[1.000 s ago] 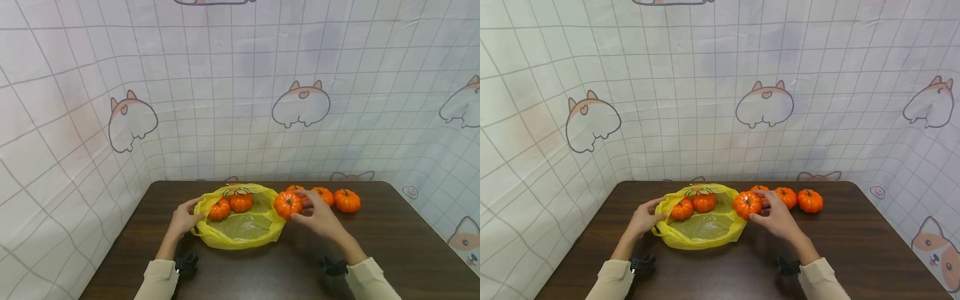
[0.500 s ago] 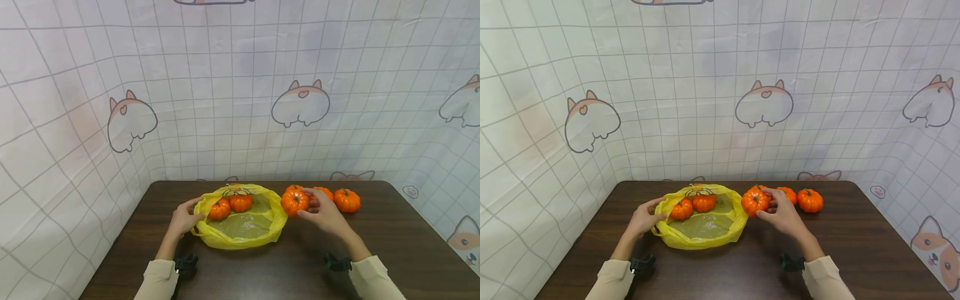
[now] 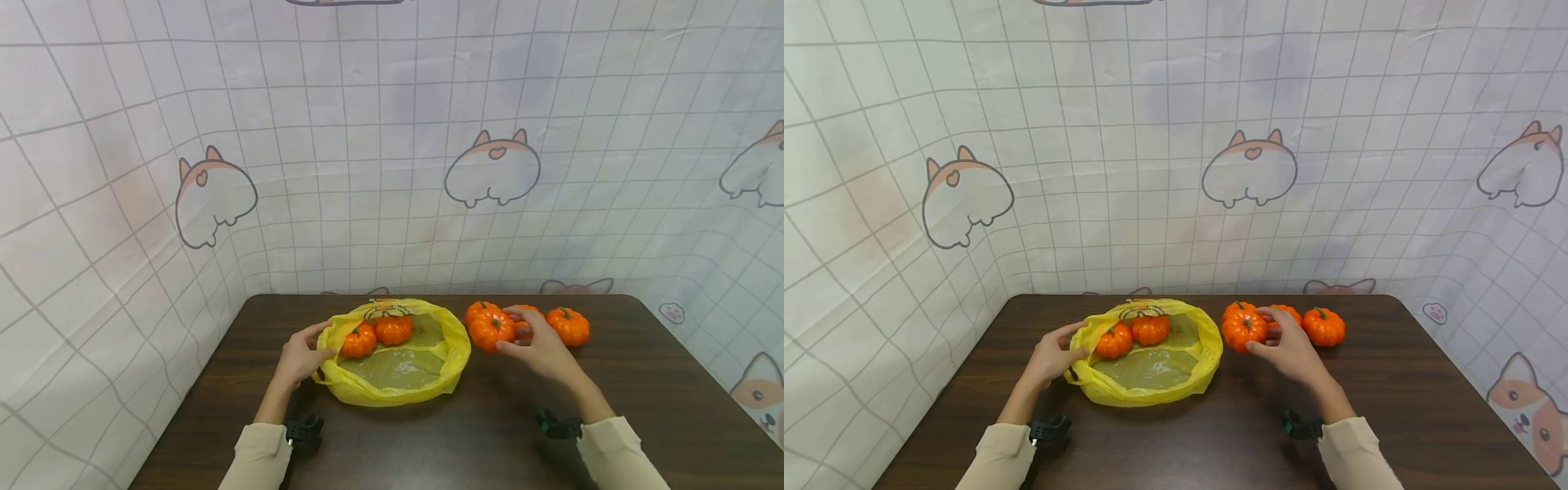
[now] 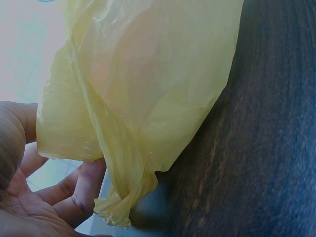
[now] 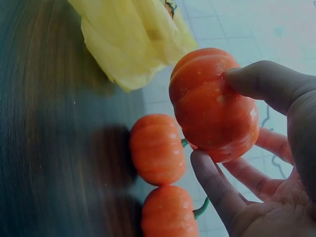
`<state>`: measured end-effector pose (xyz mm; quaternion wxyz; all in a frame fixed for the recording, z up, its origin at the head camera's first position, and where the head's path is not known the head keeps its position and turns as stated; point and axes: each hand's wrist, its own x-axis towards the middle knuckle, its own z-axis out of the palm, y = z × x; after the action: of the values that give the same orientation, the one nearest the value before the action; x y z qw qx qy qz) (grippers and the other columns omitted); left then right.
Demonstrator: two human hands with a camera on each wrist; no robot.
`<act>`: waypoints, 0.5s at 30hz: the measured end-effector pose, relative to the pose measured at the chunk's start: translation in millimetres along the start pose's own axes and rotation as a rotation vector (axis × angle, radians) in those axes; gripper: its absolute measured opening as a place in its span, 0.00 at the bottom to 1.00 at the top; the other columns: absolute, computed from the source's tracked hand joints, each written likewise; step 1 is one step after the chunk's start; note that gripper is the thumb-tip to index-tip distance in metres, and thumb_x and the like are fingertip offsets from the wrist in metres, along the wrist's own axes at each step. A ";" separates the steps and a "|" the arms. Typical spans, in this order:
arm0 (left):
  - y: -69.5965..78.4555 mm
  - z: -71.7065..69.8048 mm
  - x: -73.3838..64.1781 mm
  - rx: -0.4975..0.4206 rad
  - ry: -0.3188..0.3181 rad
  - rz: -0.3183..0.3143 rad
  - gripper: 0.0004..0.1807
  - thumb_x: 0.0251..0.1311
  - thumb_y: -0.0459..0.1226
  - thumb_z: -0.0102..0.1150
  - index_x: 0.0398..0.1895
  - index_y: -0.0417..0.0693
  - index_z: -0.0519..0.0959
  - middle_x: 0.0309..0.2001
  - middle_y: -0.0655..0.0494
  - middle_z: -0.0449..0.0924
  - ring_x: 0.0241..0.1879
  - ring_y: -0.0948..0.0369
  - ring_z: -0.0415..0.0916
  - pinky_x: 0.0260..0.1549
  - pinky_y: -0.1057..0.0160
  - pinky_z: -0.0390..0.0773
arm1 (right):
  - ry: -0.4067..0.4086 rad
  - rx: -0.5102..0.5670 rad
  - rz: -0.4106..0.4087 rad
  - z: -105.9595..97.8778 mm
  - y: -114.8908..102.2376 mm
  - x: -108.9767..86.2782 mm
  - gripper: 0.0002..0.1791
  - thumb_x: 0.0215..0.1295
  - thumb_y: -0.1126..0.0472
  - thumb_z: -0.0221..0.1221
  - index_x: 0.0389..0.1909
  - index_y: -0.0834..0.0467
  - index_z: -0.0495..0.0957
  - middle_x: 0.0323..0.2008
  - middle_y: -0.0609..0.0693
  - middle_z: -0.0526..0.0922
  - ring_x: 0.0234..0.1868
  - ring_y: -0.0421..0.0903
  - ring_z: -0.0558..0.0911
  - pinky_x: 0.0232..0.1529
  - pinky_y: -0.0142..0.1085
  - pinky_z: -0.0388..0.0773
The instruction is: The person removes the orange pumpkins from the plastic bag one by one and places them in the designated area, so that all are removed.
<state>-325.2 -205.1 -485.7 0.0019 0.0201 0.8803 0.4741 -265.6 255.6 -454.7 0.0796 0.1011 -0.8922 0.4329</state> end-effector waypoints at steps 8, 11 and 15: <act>-0.7 0.4 0.5 -0.002 0.001 0.000 0.31 0.62 0.38 0.67 0.71 0.59 0.75 0.53 0.37 0.80 0.37 0.53 0.79 0.30 0.60 0.82 | -0.040 0.014 0.020 -0.5 7.0 0.5 0.41 0.65 0.51 0.69 0.73 0.62 0.63 0.71 0.65 0.67 0.62 0.64 0.78 0.58 0.52 0.81; -0.8 0.3 0.4 -0.002 0.004 0.002 0.31 0.62 0.38 0.67 0.71 0.58 0.75 0.52 0.37 0.80 0.37 0.53 0.79 0.31 0.60 0.83 | -0.051 -0.002 0.039 1.5 11.0 0.6 0.41 0.65 0.51 0.69 0.73 0.61 0.64 0.70 0.66 0.67 0.61 0.63 0.78 0.57 0.52 0.82; -0.8 0.1 0.2 0.002 0.006 0.007 0.32 0.62 0.38 0.67 0.71 0.58 0.75 0.52 0.37 0.81 0.36 0.54 0.79 0.29 0.60 0.82 | -0.072 -0.027 0.059 3.2 16.1 1.5 0.40 0.65 0.50 0.69 0.72 0.60 0.65 0.69 0.66 0.69 0.61 0.64 0.78 0.56 0.54 0.80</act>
<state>-325.5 -205.4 -486.4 -0.0027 0.0217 0.8807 0.4731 -271.3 262.6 -468.5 0.0358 0.0892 -0.9029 0.4191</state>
